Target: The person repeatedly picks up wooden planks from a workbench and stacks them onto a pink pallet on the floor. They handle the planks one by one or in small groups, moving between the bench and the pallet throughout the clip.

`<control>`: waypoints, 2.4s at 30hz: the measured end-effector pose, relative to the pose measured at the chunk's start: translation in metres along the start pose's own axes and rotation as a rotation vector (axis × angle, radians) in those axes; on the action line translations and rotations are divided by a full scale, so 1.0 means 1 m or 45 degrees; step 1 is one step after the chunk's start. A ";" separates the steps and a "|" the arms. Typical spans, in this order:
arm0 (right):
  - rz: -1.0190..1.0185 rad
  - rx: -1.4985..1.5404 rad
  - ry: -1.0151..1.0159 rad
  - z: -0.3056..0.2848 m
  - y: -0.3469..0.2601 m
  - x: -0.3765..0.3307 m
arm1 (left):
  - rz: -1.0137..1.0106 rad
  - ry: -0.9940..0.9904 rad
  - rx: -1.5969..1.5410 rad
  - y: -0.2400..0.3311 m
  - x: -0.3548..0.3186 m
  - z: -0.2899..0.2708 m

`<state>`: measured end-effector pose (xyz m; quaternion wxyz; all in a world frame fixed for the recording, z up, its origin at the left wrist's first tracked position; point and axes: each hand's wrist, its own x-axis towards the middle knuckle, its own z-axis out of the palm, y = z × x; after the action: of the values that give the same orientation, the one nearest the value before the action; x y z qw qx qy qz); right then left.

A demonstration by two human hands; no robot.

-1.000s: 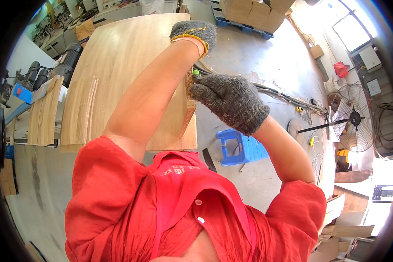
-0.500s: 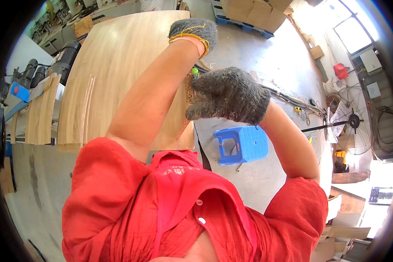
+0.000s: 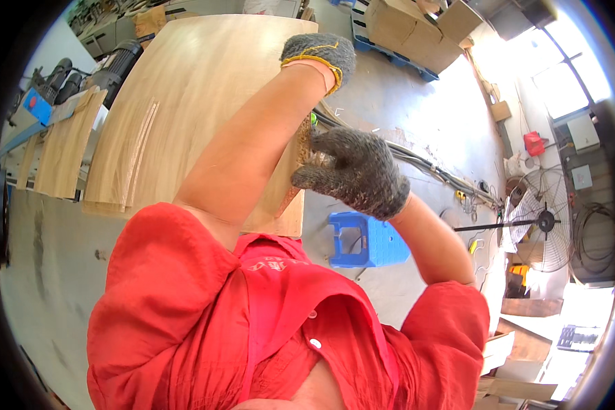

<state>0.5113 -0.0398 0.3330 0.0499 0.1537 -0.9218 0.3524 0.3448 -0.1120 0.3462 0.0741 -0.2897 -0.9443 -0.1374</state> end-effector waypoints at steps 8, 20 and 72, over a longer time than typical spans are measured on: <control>-0.170 0.147 0.361 0.041 0.015 0.001 | -0.047 -0.031 0.028 -0.011 -0.010 -0.017; 0.030 -0.163 -0.373 -0.018 -0.034 0.023 | -0.031 0.003 0.030 -0.010 -0.008 -0.008; -0.424 -0.081 -0.234 -0.008 -0.020 0.017 | 0.020 -0.025 0.146 -0.009 -0.013 -0.015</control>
<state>0.5017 -0.0525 0.3550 0.0280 0.3339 -0.8950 0.2944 0.3513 -0.1307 0.3554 0.0823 -0.2937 -0.9490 -0.0796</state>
